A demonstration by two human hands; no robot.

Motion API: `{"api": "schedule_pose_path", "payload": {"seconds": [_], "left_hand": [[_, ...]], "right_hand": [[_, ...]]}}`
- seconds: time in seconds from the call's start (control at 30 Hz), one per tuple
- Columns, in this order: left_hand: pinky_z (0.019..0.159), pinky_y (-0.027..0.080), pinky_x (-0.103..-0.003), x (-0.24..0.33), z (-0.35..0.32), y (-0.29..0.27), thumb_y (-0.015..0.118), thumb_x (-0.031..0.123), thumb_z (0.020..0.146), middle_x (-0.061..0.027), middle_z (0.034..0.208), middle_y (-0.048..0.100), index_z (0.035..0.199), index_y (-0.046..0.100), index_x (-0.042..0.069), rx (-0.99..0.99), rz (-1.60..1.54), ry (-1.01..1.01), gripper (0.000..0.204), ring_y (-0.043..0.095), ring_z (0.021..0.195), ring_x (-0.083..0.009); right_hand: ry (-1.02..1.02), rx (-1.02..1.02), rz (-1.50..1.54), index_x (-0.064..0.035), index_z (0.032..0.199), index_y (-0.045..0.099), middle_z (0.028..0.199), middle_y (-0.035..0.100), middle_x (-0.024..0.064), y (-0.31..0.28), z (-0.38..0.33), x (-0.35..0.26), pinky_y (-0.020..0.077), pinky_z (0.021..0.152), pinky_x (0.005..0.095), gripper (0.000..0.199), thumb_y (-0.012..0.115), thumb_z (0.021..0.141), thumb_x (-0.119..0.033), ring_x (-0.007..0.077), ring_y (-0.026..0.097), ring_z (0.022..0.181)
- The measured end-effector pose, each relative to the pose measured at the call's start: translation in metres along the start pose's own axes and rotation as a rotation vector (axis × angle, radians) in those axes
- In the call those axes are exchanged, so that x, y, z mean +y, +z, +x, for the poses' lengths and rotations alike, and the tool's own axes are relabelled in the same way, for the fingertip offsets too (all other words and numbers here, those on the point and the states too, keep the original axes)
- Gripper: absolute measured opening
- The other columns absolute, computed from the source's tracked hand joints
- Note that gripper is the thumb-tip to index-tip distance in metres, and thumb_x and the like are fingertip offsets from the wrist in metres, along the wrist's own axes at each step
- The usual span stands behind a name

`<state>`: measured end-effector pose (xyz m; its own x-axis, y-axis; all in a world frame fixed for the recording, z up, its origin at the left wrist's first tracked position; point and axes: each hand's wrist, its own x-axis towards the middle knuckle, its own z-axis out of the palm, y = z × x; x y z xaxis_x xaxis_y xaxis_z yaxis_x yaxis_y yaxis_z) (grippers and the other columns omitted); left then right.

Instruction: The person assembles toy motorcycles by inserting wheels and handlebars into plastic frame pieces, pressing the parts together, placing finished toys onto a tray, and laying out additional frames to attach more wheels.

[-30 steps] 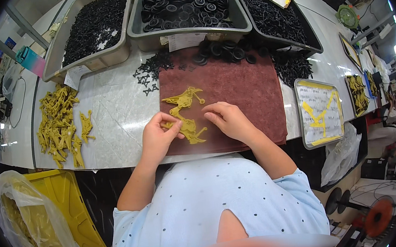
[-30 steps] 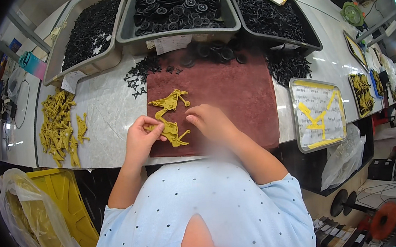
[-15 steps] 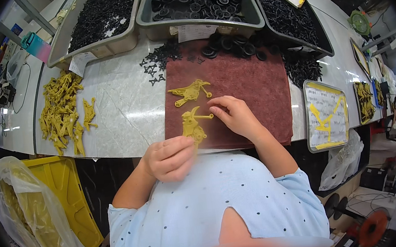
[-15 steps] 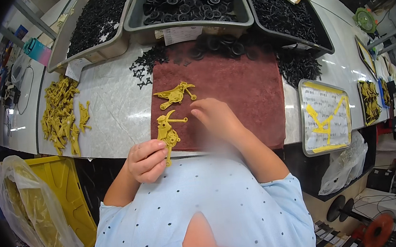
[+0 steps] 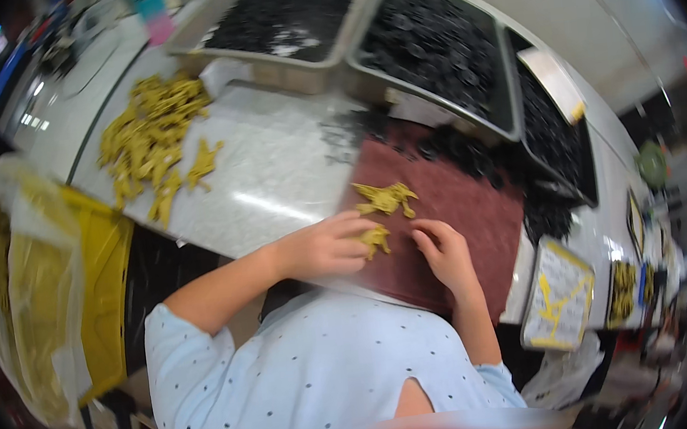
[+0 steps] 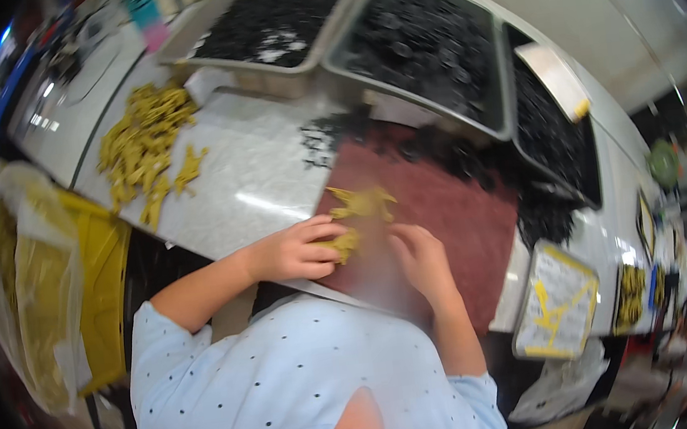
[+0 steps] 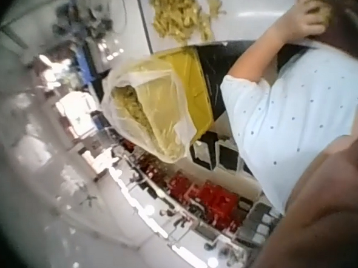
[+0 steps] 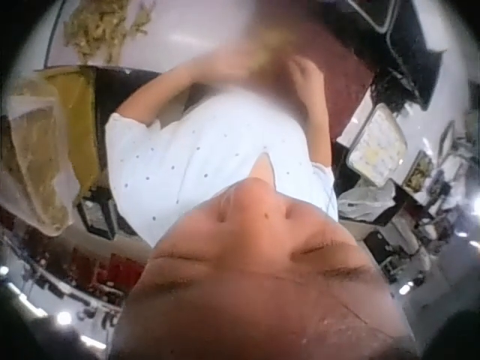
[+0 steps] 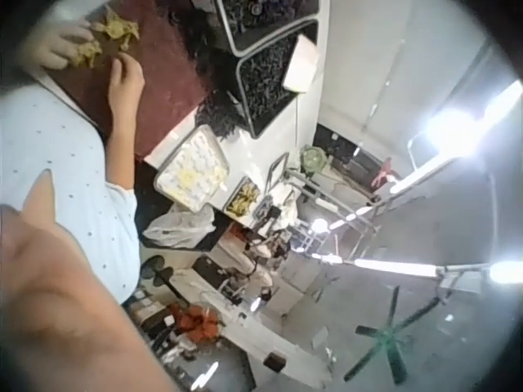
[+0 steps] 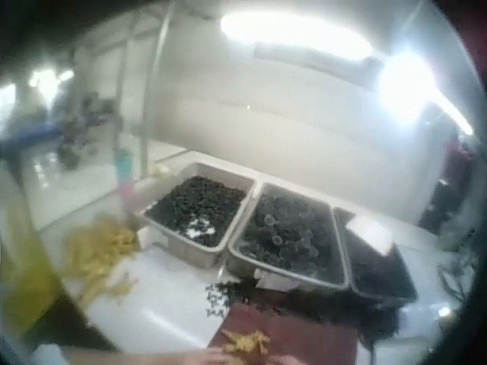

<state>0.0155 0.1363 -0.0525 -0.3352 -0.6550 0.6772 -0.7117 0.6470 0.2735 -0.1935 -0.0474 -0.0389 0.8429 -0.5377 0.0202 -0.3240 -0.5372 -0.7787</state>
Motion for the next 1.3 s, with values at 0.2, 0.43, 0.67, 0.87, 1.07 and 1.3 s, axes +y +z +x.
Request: {"api": "schedule_pose_path", "payload": {"seconds": [0.2,0.43,0.67,0.87,1.07,1.3], "left_hand": [[0.103,0.036,-0.055,-0.001,-0.023,-0.038,0.061,0.011,0.076,-0.0063,0.11,0.063,0.077,0.06,0.009,-0.108,0.189,-0.169,0.003,0.052,0.118,-0.0298],[0.088,0.041,-0.046,-0.033,-0.083,-0.078,0.057,0.007,0.081,-0.0158,0.109,0.061,0.105,0.063,0.007,0.194,1.109,-1.02,0.024,0.055,0.103,-0.0314],[0.093,0.035,-0.048,-0.031,-0.097,-0.07,0.069,0.016,0.078,-0.0211,0.125,0.051,0.121,0.058,0.005,0.148,0.958,-1.221,0.046,0.049,0.113,-0.0329],[0.099,0.03,-0.052,0.005,-0.1,-0.082,0.071,0.022,0.079,-0.0243,0.133,0.045,0.124,0.056,0.005,0.284,1.258,-1.513,0.05,0.042,0.125,-0.0351],[0.091,0.038,-0.051,0.007,-0.137,-0.082,0.065,0.018,0.084,-0.0223,0.116,0.053,0.125,0.052,0.004,0.298,1.145,-1.747,0.045,0.052,0.106,-0.0367],[0.084,0.045,-0.045,0.007,-0.101,-0.059,0.061,0.013,0.086,-0.0203,0.102,0.054,0.129,0.049,0.005,0.433,0.997,-1.605,0.045,0.055,0.096,-0.0381]], "right_hand": [[0.096,-0.028,0.031,0.0002,0.106,0.066,0.094,0.065,0.014,-0.003,-0.001,-0.008,0.0508,0.073,0.0293,0.019,0.063,0.09,-0.01,0.0208,0.064,0.079],[0.073,-0.036,-0.001,0.0001,0.106,0.066,0.091,0.065,0.0124,0.0,0.005,-0.008,0.05,0.072,0.028,0.019,0.063,0.09,-0.01,0.0176,0.062,0.076],[0.035,-0.042,-0.019,0.0003,0.105,0.066,0.091,0.066,0.0129,0.0,0.001,-0.007,0.0497,0.073,0.0283,0.018,0.063,0.091,-0.01,0.0184,0.062,0.077],[0.069,-0.06,-0.06,0.0008,0.105,0.067,0.096,0.068,0.0115,0.002,0.001,-0.012,0.0496,0.075,0.0282,0.018,0.062,0.091,-0.01,0.0171,0.063,0.084],[-0.009,-0.037,-0.064,-0.0001,0.105,0.066,0.091,0.064,0.0126,0.003,0.003,-0.015,0.0493,0.073,0.0286,0.017,0.063,0.09,-0.009,0.019,0.061,0.077],[-0.048,-0.024,-0.073,-0.0002,0.104,0.066,0.09,0.064,0.0124,0.004,-0.002,-0.019,0.0492,0.072,0.0284,0.017,0.063,0.09,-0.008,0.0195,0.061,0.078]]}}
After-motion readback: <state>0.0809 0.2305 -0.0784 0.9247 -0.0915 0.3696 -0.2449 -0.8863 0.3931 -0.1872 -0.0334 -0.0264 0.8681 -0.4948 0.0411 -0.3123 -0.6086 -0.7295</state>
